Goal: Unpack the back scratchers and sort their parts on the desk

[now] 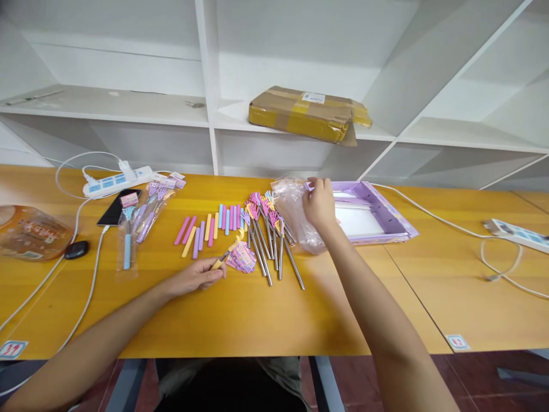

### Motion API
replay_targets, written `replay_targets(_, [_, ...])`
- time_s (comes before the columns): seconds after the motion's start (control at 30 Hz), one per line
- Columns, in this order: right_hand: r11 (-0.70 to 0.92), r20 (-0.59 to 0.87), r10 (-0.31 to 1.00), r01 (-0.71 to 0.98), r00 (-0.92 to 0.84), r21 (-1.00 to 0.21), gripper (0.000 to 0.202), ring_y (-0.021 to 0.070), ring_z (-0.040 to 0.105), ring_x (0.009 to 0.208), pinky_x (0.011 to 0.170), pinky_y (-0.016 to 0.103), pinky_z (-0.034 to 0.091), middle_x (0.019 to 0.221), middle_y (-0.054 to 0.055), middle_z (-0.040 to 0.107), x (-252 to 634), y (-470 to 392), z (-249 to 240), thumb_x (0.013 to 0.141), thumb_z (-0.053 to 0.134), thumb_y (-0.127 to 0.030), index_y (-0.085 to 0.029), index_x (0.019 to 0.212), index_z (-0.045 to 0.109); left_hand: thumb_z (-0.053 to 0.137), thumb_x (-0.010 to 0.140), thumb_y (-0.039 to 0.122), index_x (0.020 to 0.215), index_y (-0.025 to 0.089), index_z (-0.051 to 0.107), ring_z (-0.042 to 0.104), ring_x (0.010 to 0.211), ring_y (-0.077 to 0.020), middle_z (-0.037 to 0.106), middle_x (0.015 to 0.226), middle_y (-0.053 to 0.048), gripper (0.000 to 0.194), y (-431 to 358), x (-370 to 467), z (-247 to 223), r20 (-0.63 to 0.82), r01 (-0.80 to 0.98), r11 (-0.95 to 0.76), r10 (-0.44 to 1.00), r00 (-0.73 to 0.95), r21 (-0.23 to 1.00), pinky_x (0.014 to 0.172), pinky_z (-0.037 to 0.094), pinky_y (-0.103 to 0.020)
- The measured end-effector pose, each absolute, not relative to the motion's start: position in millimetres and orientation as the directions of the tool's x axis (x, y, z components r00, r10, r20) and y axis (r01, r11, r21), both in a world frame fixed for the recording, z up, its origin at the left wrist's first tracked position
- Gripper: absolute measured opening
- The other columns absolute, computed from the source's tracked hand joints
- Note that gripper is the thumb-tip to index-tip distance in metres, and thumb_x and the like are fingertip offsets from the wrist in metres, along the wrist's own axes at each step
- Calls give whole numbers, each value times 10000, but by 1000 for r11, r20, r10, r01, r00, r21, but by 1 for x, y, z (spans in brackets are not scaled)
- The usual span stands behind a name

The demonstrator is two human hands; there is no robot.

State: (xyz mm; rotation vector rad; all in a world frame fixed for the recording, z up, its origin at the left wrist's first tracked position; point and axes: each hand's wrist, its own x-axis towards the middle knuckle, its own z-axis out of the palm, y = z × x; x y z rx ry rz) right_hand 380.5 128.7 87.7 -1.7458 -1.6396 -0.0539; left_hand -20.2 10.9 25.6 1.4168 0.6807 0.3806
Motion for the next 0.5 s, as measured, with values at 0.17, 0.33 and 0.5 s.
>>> replay_targets(0.17, [397, 136, 896, 622, -424, -676, 272, 213, 640, 731, 668, 339, 518, 967, 48, 709, 301, 3, 73, 919, 747, -315, -257, 1169, 659, 616, 1029, 363, 727, 216, 428, 363, 610, -132, 392, 663, 45, 385, 3, -14, 25, -64, 462, -360, 730, 681, 810, 622, 233, -291])
replay_targets(0.33, [426, 114, 814, 451, -570, -784, 161, 222, 631, 748, 697, 345, 508, 920, 41, 710, 225, -91, 49, 959, 755, -373, -267, 1040, 664, 612, 1035, 264, 818, 204, 648, 514, 646, -186, 636, 739, -45, 228, -19, 0, 19, 61, 514, -689, 626, 778, 512, 641, 314, -309])
replay_targets(0.5, [251, 135, 918, 282, -372, -926, 421, 225, 592, 762, 729, 353, 487, 798, 30, 620, 210, -104, 35, 1159, 402, -443, -241, 852, 608, 548, 1078, 207, 1391, 180, 657, 674, 799, -237, 752, 1056, -124, 333, -26, 6, 16, 138, 458, -839, 511, 848, 293, 678, 464, -319])
